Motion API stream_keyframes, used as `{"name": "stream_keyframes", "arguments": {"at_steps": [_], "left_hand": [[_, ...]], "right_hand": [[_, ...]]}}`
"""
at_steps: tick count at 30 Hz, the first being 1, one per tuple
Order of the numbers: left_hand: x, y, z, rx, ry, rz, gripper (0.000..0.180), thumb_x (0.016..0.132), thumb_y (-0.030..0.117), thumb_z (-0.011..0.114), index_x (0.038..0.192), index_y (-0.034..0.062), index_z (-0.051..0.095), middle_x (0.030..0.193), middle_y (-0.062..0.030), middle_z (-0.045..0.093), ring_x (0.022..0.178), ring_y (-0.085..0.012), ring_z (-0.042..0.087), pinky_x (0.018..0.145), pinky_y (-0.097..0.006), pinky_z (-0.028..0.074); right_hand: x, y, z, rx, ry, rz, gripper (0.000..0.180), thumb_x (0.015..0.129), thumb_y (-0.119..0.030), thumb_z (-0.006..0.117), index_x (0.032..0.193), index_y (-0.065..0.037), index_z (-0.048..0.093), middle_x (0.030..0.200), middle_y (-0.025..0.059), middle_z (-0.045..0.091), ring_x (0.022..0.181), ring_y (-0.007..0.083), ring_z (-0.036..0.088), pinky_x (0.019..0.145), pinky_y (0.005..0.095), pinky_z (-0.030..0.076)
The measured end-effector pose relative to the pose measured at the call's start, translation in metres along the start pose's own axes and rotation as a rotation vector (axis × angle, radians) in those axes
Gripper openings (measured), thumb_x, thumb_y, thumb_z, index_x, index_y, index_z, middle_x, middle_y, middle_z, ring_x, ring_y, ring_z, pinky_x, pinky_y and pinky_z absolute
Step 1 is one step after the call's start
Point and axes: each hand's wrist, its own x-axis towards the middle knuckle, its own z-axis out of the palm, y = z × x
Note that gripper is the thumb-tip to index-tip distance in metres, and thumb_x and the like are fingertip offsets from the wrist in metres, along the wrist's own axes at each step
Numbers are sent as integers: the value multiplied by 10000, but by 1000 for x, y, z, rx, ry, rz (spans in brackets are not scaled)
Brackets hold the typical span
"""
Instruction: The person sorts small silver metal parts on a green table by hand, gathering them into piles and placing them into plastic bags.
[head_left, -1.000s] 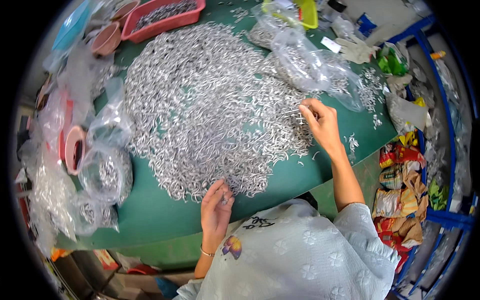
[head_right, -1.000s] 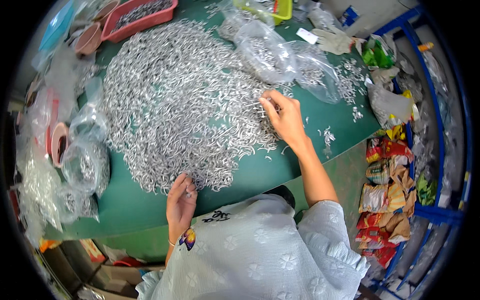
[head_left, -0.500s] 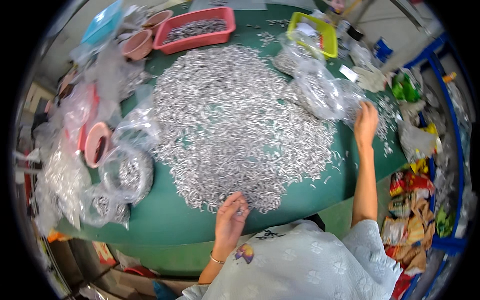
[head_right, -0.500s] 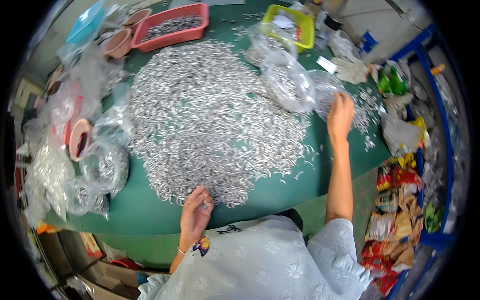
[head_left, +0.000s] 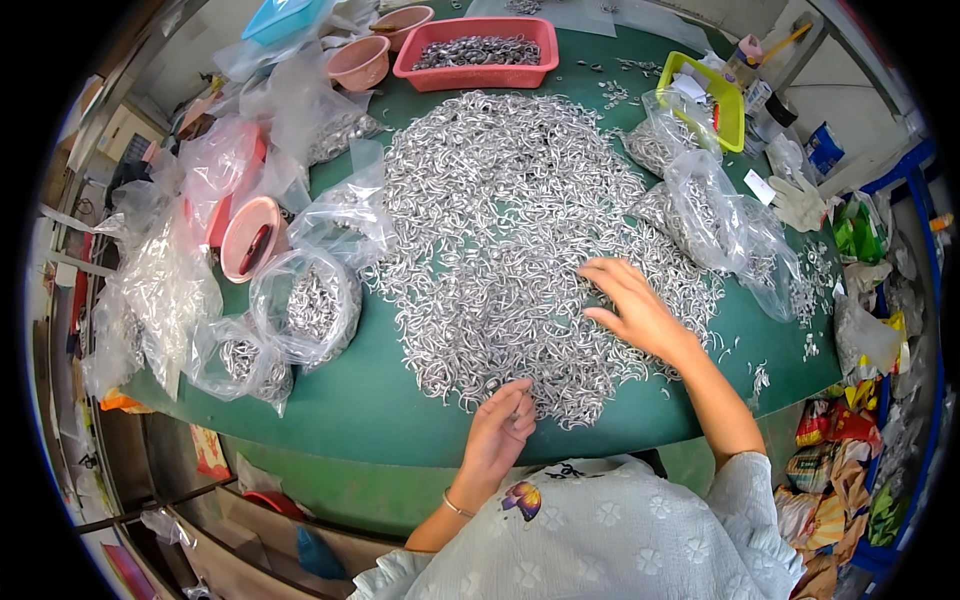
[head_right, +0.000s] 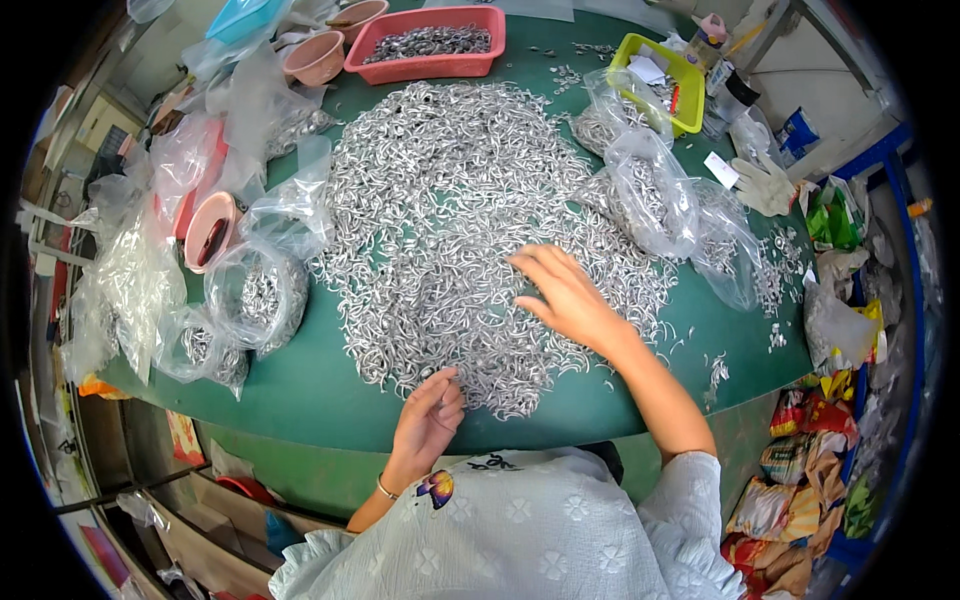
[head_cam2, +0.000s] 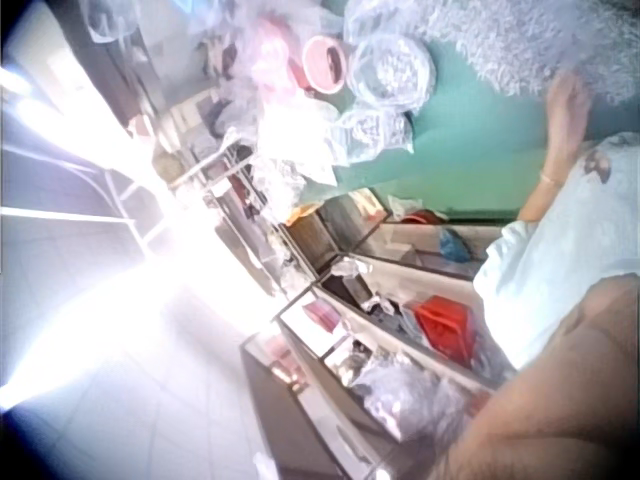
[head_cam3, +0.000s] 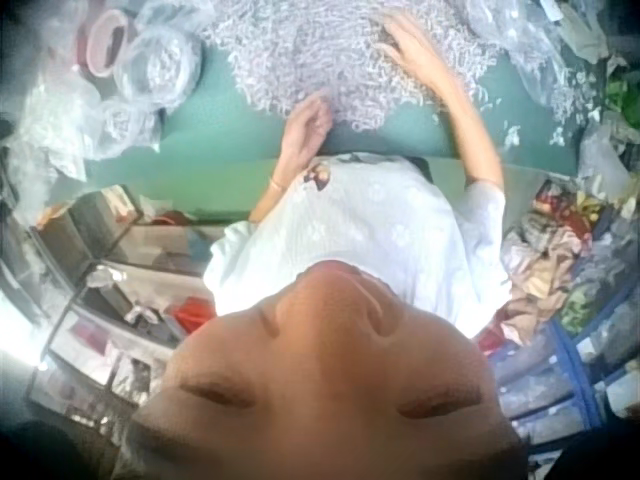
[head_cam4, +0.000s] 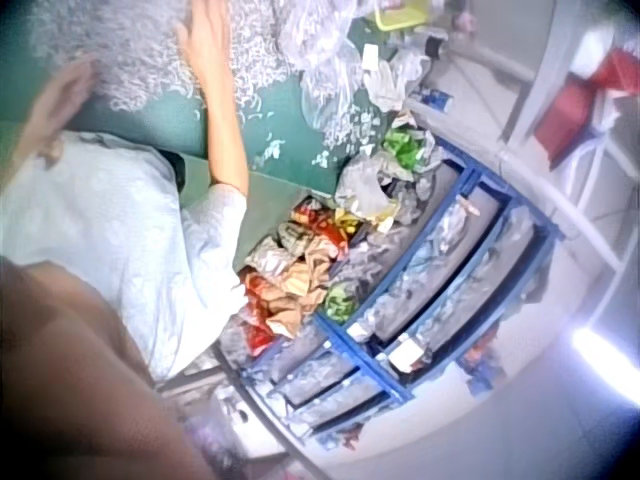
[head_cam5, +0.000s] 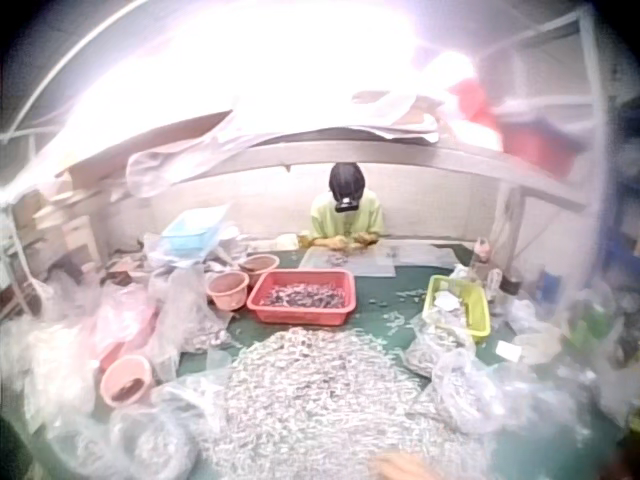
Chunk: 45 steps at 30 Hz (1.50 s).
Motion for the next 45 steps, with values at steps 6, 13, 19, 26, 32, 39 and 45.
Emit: {"name": "stream_keyframes", "arguments": {"at_steps": [6, 13, 19, 26, 32, 39, 45], "left_hand": [[-1, -1, -9, -92, 2, 58, 316, 951, 123, 546, 1236, -12, 531, 1024, -92, 565, 931, -202, 540, 836, -312, 460], [1, 18, 11, -271, -113, 160, 490, 1017, 278, 365, 1370, -62, 390, 1505, -230, 274, 1414, -354, 236, 1156, -471, 228], [1, 26, 14, -397, -179, 192, 543, 1027, 332, 334, 1377, -81, 365, 1506, -246, 251, 1419, -349, 223, 1158, -458, 237], [0, 23, -15, -480, -240, 178, 454, 1009, 286, 397, 1288, -65, 472, 1282, -196, 480, 1207, -299, 448, 1036, -414, 379], [-7, 39, -19, -308, 27, 167, 248, 964, 147, 497, 1105, -49, 557, 998, -102, 540, 902, -196, 539, 847, -337, 495], [68, 139, 39, -262, 208, 796, 205, 937, -1, 483, 1115, -100, 465, 1064, -163, 538, 1001, -240, 553, 914, -356, 507], [195, 242, 19, -90, 567, 1381, 251, 950, 136, 421, 1148, 17, 521, 1093, -71, 534, 973, -163, 503, 942, -332, 392]], "right_hand": [[42, 8, 45, -259, -16, 38, 626, 820, -378, 688, 1340, -99, 480, 1422, 189, 362, 1359, 392, 278, 1095, 494, 280], [21, 5, 44, -145, -68, 9, 597, 843, -359, 671, 1340, -81, 492, 1462, 149, 366, 1388, 384, 252, 1119, 494, 230], [6, -21, 43, -125, 7, -34, 441, 869, -223, 644, 1269, -66, 544, 1415, 129, 428, 1367, 345, 317, 1099, 452, 261], [-8, -61, 44, 64, -18, -78, 289, 843, -82, 642, 1127, -31, 617, 1293, 137, 513, 1260, 350, 441, 1037, 434, 331], [-18, -65, 49, 123, 33, -51, 269, 811, -29, 660, 1078, -8, 632, 1220, 159, 542, 1147, 352, 499, 984, 415, 392], [-23, -59, 55, 192, 40, -49, 253, 794, -16, 669, 1043, 2, 630, 1174, 153, 558, 1092, 349, 522, 941, 420, 416], [-17, -65, 54, 225, 17, -71, 239, 797, -31, 675, 1032, -16, 635, 1170, 139, 561, 1089, 338, 526, 933, 407, 426]]}}
